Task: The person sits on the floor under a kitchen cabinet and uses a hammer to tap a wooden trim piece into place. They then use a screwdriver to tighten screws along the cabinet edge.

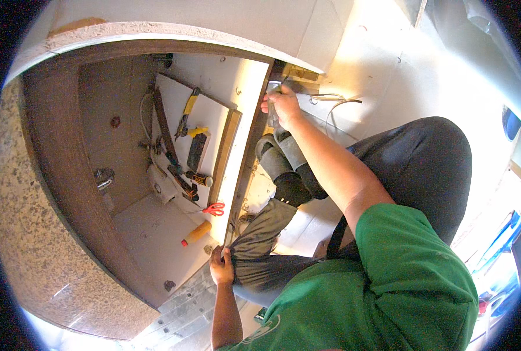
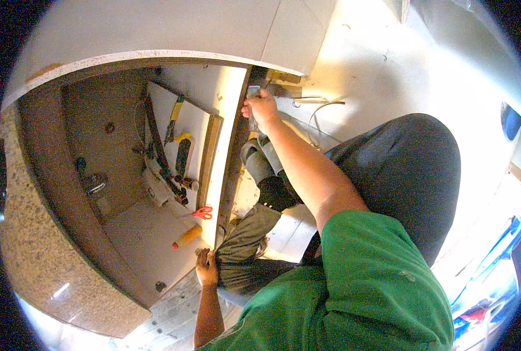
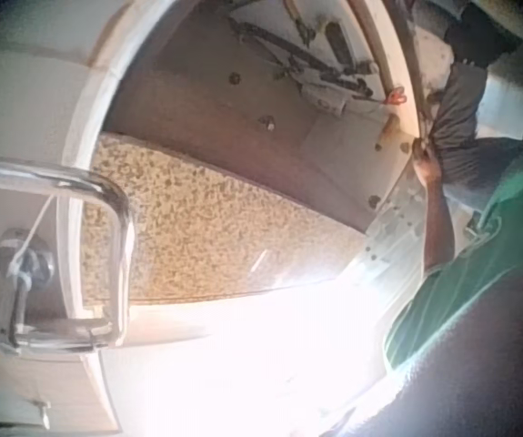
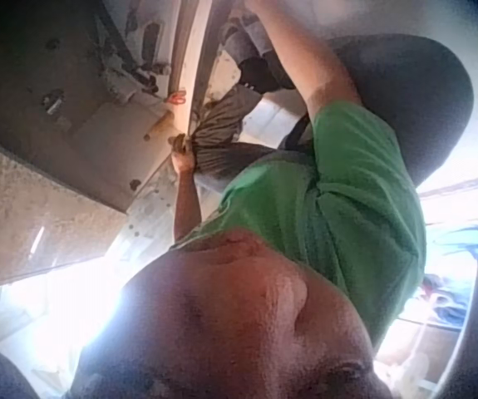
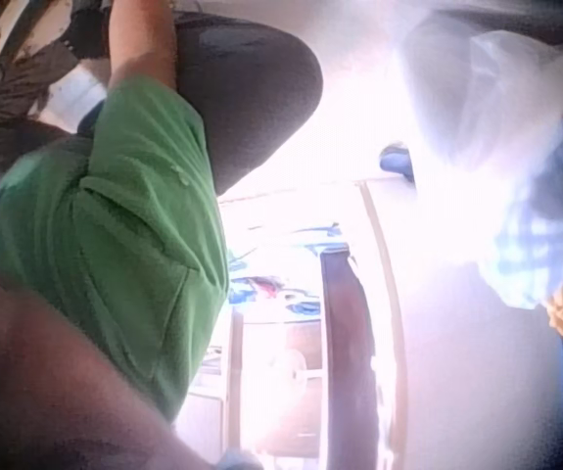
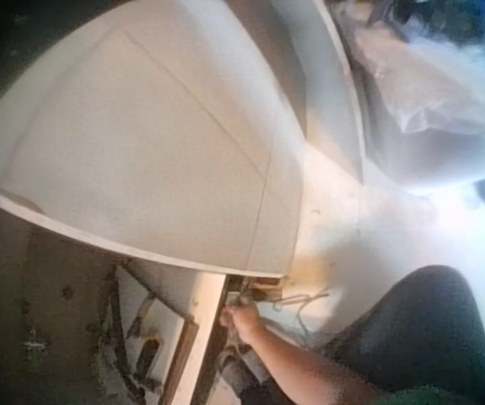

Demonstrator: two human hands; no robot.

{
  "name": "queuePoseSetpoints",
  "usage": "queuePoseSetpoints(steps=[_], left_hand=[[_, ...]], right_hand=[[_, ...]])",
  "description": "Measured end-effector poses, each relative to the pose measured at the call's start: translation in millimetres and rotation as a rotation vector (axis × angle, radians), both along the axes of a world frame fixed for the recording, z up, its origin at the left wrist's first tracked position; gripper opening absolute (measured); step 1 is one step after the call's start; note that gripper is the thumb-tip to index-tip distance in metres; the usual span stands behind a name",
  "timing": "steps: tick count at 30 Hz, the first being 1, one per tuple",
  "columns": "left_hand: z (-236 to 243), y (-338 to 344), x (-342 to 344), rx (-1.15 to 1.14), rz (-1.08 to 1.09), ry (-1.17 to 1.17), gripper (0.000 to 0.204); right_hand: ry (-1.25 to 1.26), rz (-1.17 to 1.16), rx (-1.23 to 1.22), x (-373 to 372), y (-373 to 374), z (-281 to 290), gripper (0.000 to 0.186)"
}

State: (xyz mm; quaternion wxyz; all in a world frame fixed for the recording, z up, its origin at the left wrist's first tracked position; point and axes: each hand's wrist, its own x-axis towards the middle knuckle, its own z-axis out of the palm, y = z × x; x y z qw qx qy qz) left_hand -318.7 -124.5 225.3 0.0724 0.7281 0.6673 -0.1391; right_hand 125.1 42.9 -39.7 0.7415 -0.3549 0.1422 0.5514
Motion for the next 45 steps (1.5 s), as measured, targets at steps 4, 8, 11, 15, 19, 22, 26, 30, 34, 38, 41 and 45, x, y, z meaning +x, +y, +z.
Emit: queuePoseSetpoints(steps=[4,8,11,15,19,22,26,30,34,38,41,45], left_hand=[[0,0,3,0.004,-0.003,-0.001,0.047],[2,0,7,0.005,-0.009,-0.021,0.046],[1,1,5,-0.007,0.012,-0.009,0.046],[-2,1,-3,-0.012,0.018,0.005,0.046],[-5,0,-9,-0.006,0.031,-0.013,0.046],[-5,-1,-9,-0.02,0.053,0.003,0.047],[-4,0,-3,-0.036,0.054,0.025,0.049],[-2,2,2,-0.019,0.015,0.045,0.05],[1,1,5,-0.03,0.067,0.025,0.051],[2,0,7,-0.011,0.014,0.019,0.051],[1,1,8,-0.027,0.039,0.028,0.05],[1,3,9,-0.027,0.073,0.003,0.05]], right_hand=[[-0.176,0.043,-0.042,-12,4,-2,0.013],[-0.112,-0.02,0.03,-27,6,-5,0.016],[-0.098,0.01,0.0,-33,10,-9,0.018],[-0.083,-0.115,0.077,-35,15,-8,0.02],[-0.004,-0.169,0.104,-30,11,5,0.025],[0.131,-0.181,0.08,-23,8,18,0.028],[0.078,-0.108,0.103,-6,8,19,0.044],[-0.019,-0.041,0.111,-11,8,10,0.03],[-0.037,-0.081,0.09,-24,9,12,0.023],[-0.078,-0.049,-0.027,-8,10,16,0.026],[-0.041,-0.031,-0.024,1,8,16,0.026],[-0.169,-0.101,-0.008,-14,17,8,0.026]])
